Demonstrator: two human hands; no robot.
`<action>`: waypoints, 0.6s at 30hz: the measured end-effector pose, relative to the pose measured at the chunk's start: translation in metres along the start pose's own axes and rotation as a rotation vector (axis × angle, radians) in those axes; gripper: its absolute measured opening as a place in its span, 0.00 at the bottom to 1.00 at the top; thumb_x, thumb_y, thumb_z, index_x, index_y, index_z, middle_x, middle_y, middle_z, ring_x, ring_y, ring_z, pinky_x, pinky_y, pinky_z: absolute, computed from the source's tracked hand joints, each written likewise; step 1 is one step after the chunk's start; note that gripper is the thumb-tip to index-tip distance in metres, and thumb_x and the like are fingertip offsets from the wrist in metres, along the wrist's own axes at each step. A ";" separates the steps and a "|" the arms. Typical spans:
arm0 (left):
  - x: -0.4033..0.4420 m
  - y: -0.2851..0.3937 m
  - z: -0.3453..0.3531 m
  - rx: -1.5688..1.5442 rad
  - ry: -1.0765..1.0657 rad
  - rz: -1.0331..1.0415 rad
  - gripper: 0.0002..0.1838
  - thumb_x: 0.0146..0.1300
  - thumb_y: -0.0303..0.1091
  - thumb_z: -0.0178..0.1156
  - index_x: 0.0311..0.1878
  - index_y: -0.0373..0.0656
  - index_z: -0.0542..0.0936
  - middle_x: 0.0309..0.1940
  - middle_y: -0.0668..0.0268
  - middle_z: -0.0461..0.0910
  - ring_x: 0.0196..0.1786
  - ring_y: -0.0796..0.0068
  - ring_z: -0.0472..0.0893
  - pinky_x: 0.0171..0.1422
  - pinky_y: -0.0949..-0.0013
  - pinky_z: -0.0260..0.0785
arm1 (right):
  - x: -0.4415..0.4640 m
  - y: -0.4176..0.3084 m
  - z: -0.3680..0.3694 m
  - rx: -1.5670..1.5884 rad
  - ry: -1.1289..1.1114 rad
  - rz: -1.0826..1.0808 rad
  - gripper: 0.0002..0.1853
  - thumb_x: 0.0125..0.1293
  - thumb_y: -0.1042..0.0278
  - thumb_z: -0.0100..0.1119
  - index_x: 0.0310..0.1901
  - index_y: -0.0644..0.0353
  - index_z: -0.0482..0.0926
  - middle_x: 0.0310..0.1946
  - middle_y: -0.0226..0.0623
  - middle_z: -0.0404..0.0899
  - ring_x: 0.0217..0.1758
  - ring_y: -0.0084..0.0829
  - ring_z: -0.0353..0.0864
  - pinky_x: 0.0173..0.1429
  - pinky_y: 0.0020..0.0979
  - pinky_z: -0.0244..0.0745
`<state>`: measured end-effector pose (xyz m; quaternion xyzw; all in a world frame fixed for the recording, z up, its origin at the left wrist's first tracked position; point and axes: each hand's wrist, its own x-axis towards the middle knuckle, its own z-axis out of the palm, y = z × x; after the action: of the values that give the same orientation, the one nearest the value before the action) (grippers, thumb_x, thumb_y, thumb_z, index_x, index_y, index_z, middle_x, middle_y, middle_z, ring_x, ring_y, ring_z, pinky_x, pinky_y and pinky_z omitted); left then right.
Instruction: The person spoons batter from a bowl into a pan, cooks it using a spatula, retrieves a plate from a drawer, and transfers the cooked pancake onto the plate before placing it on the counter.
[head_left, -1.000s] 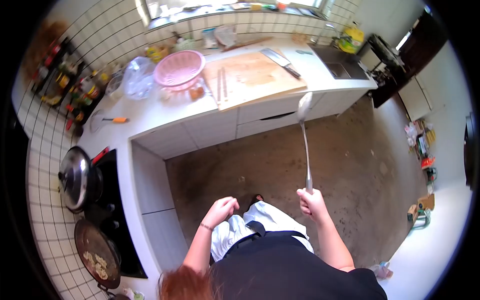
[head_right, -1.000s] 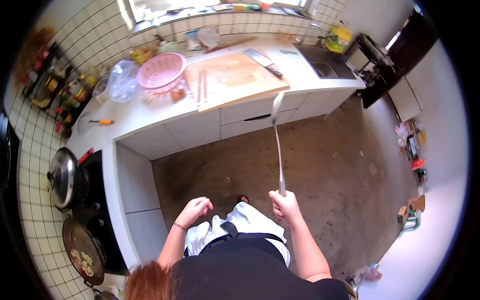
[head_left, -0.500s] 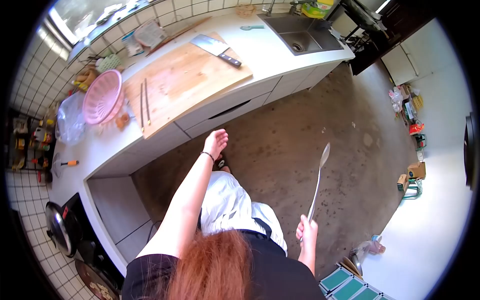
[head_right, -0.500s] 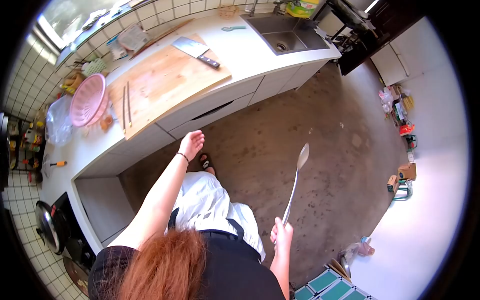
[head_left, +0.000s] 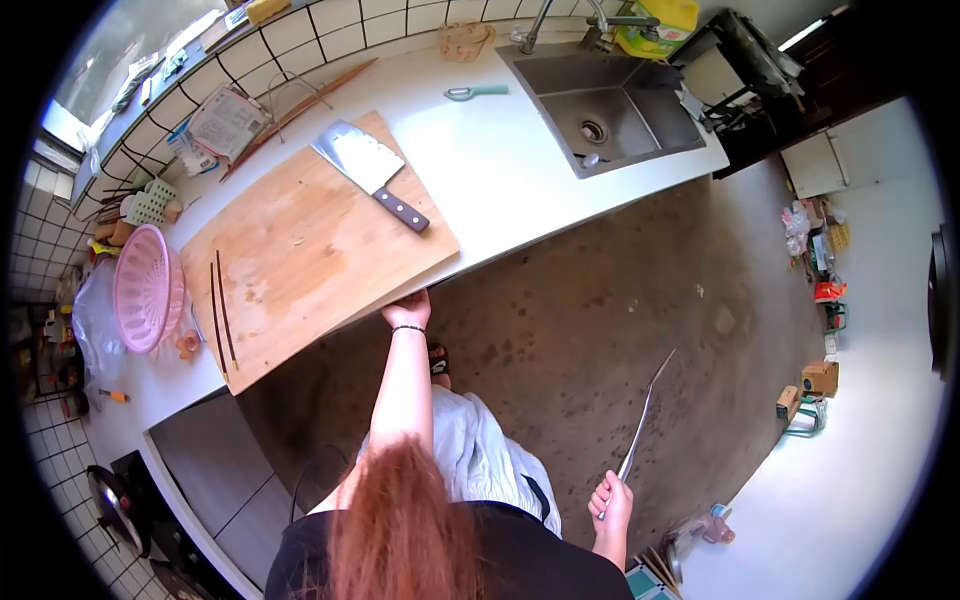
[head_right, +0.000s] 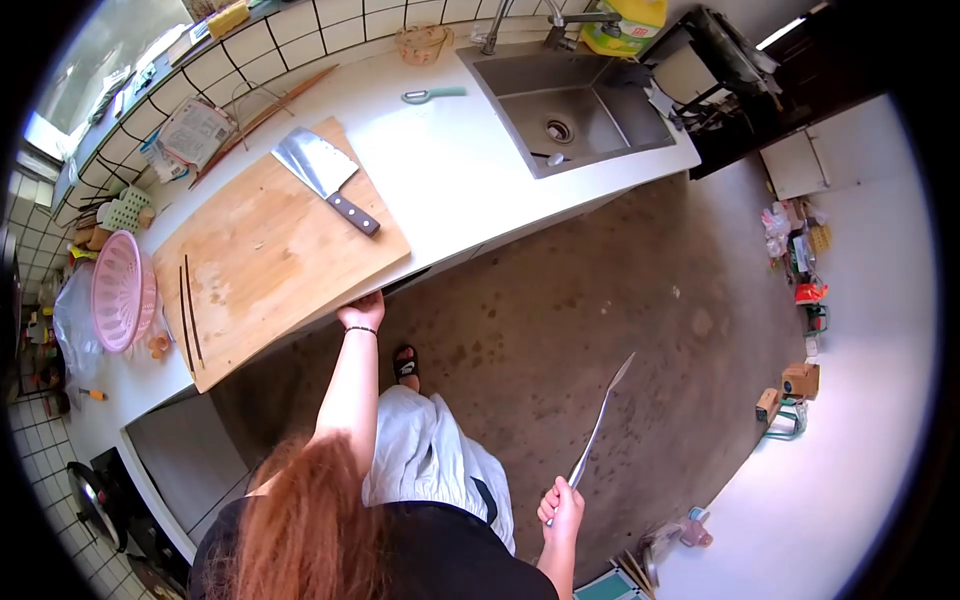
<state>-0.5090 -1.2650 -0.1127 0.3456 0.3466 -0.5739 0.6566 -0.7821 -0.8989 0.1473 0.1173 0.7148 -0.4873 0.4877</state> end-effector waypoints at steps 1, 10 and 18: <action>0.004 -0.002 -0.003 -0.005 -0.003 0.030 0.24 0.62 0.53 0.43 0.49 0.44 0.76 0.46 0.63 0.79 0.50 0.65 0.77 0.56 0.59 0.70 | 0.003 -0.009 0.002 -0.016 -0.004 -0.009 0.15 0.65 0.62 0.53 0.23 0.54 0.63 0.12 0.25 0.59 0.07 0.18 0.54 0.11 0.22 0.47; 0.019 -0.007 -0.023 -0.028 -0.033 0.219 0.20 0.61 0.47 0.43 0.36 0.40 0.77 0.34 0.64 0.81 0.38 0.69 0.80 0.49 0.63 0.75 | 0.080 -0.089 -0.021 -0.256 -0.045 -0.080 0.16 0.65 0.62 0.53 0.23 0.54 0.61 0.11 0.25 0.58 0.07 0.19 0.56 0.10 0.23 0.48; -0.044 -0.041 -0.088 0.188 0.161 0.401 0.23 0.61 0.47 0.39 0.36 0.39 0.78 0.37 0.57 0.80 0.41 0.59 0.79 0.53 0.51 0.71 | 0.153 -0.199 -0.022 -0.439 -0.200 -0.158 0.16 0.66 0.60 0.52 0.24 0.53 0.62 0.11 0.23 0.58 0.07 0.17 0.55 0.09 0.21 0.47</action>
<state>-0.5592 -1.1718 -0.1233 0.5120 0.2674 -0.4321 0.6926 -0.9992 -1.0276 0.1401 -0.0962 0.7588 -0.3660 0.5301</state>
